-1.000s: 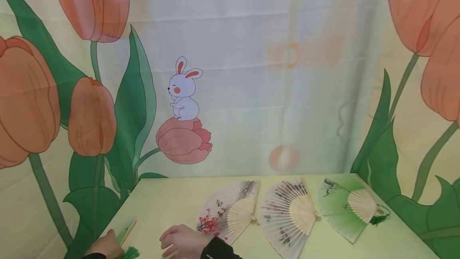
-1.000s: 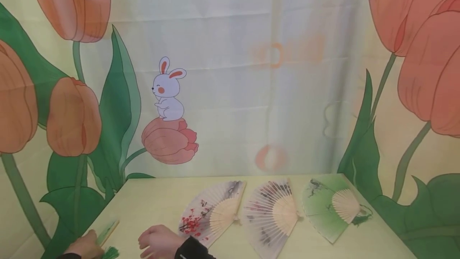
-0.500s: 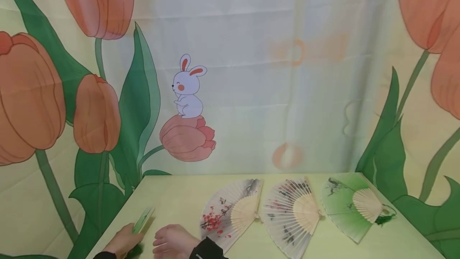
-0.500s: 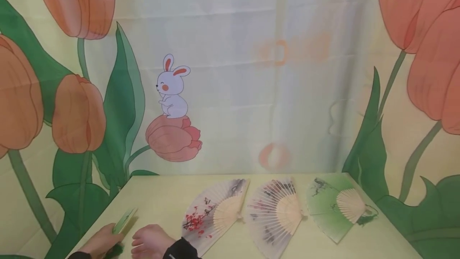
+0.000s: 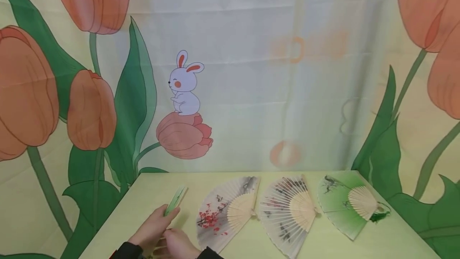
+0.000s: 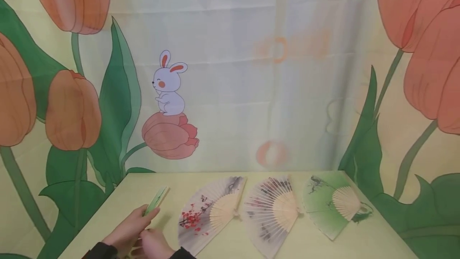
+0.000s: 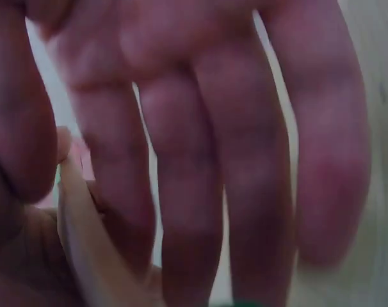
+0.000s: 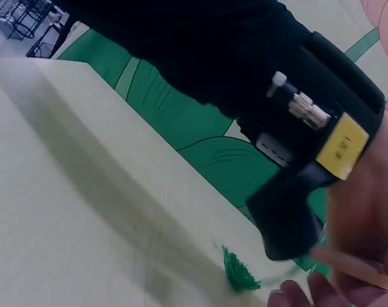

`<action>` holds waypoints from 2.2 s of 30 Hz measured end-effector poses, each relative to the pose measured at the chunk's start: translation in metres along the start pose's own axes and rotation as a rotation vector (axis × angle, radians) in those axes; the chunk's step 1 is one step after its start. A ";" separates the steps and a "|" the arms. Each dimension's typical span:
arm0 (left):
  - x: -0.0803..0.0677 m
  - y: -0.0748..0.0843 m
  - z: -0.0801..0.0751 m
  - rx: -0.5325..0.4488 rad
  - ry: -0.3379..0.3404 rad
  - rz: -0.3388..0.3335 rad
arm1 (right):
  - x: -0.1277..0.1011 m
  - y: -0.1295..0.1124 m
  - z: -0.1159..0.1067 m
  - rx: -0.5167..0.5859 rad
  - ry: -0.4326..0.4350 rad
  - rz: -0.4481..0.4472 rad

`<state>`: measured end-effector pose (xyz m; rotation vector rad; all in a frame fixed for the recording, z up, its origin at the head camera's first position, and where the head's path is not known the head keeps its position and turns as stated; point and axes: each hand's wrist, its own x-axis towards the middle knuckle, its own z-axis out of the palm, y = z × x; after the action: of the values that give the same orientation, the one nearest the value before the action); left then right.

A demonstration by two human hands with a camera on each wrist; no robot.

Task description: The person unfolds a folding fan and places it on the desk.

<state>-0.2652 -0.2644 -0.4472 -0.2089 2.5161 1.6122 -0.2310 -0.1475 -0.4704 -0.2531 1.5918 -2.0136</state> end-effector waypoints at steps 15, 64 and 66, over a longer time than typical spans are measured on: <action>-0.006 0.041 0.052 -0.118 0.043 0.270 | -0.019 -0.027 -0.042 0.011 0.245 -0.239; -0.003 0.144 0.138 -0.233 0.037 0.564 | -0.114 -0.138 -0.198 -0.185 0.414 -0.520; -0.001 0.146 0.137 -0.240 0.058 0.556 | -0.113 -0.140 -0.199 -0.186 0.438 -0.518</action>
<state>-0.2856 -0.0798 -0.3740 0.4705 2.5589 2.1276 -0.2737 0.0991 -0.3728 -0.3389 2.1668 -2.4297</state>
